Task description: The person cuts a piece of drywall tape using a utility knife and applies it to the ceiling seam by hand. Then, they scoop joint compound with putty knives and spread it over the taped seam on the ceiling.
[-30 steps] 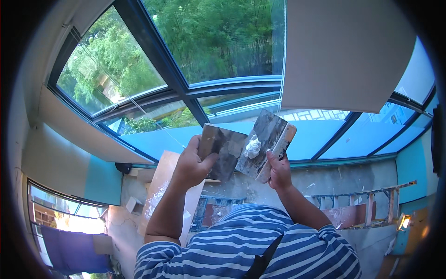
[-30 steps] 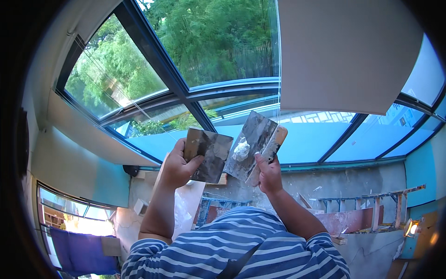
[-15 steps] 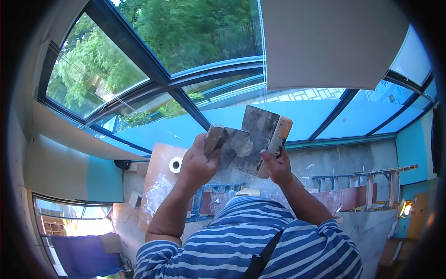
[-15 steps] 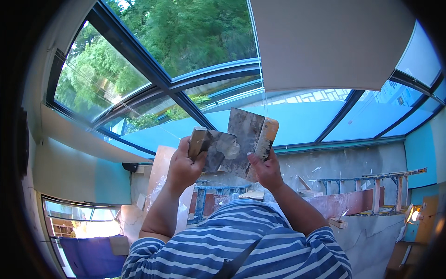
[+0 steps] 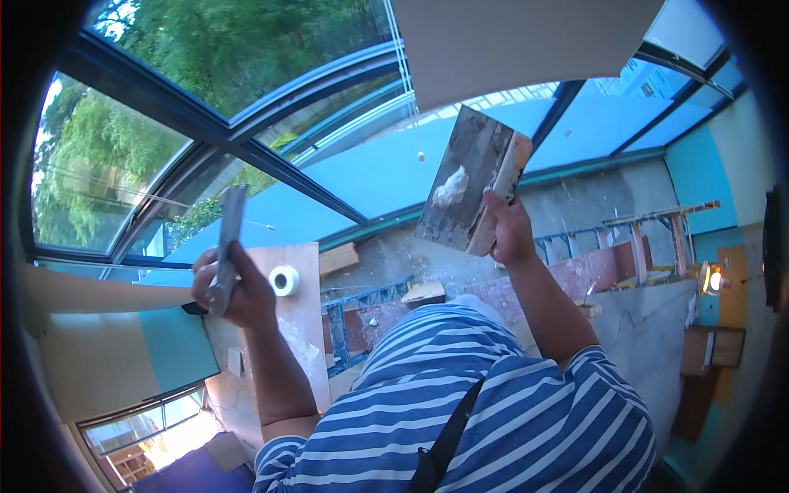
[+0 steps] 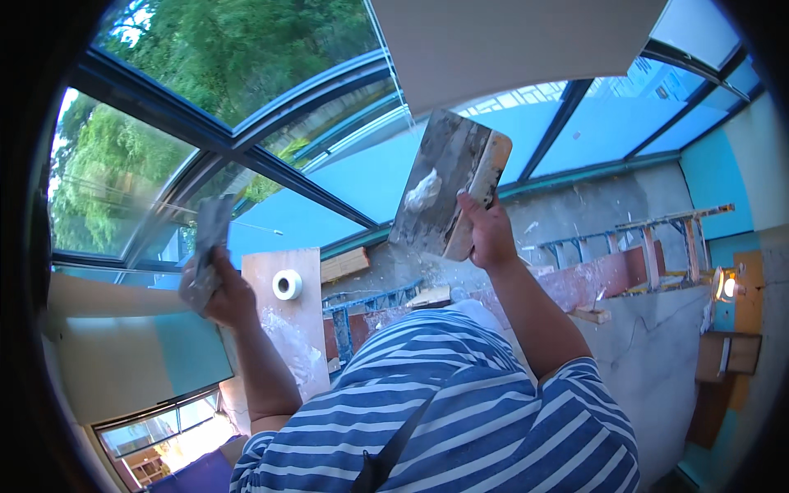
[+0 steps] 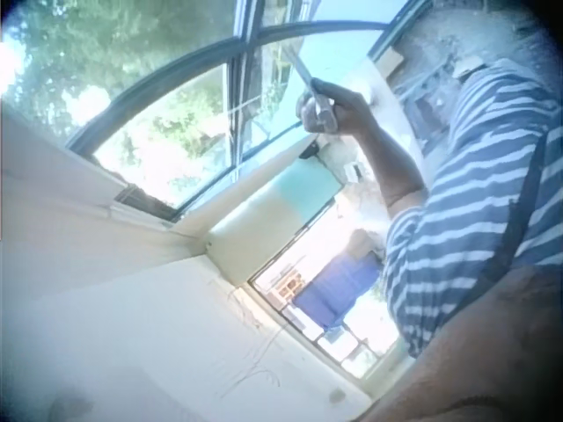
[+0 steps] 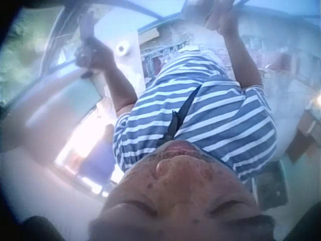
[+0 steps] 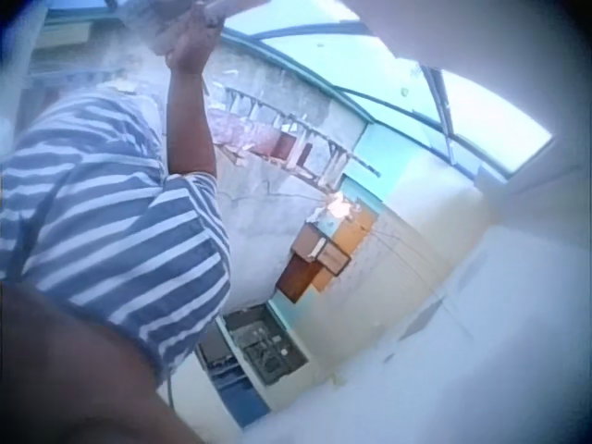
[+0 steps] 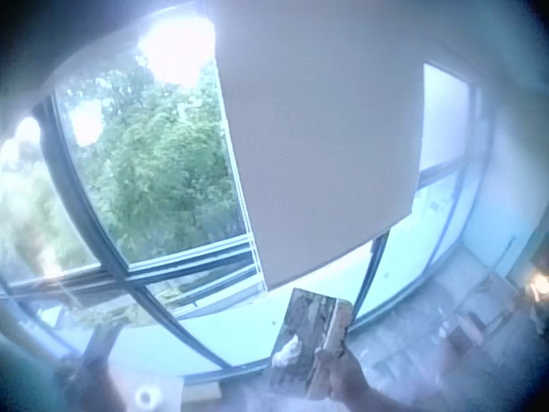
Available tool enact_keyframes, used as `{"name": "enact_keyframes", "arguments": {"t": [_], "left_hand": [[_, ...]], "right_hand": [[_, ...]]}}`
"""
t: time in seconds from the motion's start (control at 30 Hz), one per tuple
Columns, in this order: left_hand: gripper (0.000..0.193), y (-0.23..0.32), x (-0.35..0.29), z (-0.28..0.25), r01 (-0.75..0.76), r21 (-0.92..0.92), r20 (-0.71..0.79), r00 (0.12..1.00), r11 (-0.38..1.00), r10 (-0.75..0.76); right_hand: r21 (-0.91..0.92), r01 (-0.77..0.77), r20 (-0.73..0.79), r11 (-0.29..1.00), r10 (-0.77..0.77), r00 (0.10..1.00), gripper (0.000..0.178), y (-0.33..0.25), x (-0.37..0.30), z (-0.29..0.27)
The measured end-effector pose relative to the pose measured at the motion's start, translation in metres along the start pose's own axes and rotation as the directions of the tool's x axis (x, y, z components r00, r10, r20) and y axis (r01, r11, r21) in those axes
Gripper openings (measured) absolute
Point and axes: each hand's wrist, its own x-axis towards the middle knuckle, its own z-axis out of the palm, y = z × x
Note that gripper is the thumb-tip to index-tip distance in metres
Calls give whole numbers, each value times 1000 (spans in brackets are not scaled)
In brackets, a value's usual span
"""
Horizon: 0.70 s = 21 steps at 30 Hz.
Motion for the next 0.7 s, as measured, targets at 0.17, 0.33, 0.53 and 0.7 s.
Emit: {"name": "enact_keyframes", "arguments": {"t": [0.17,0.33,0.53,0.7], "left_hand": [[43,-51,6,-13,-94,16,-106,990,995,96],[43,-95,31,-15,-88,172,-227,966,981,127],[34,-112,127,-68,-260,192,-387,866,946,317],[20,-70,219,-139,-224,488,-395,805,843,443]], "right_hand": [[21,53,-137,998,-49,989,52,-4,0,-45],[106,98,-209,990,-74,975,58,-4,-8,-62],[65,3,-210,998,11,978,59,25,-11,-79],[125,-53,68,991,44,997,58,48,4,-55]]}}
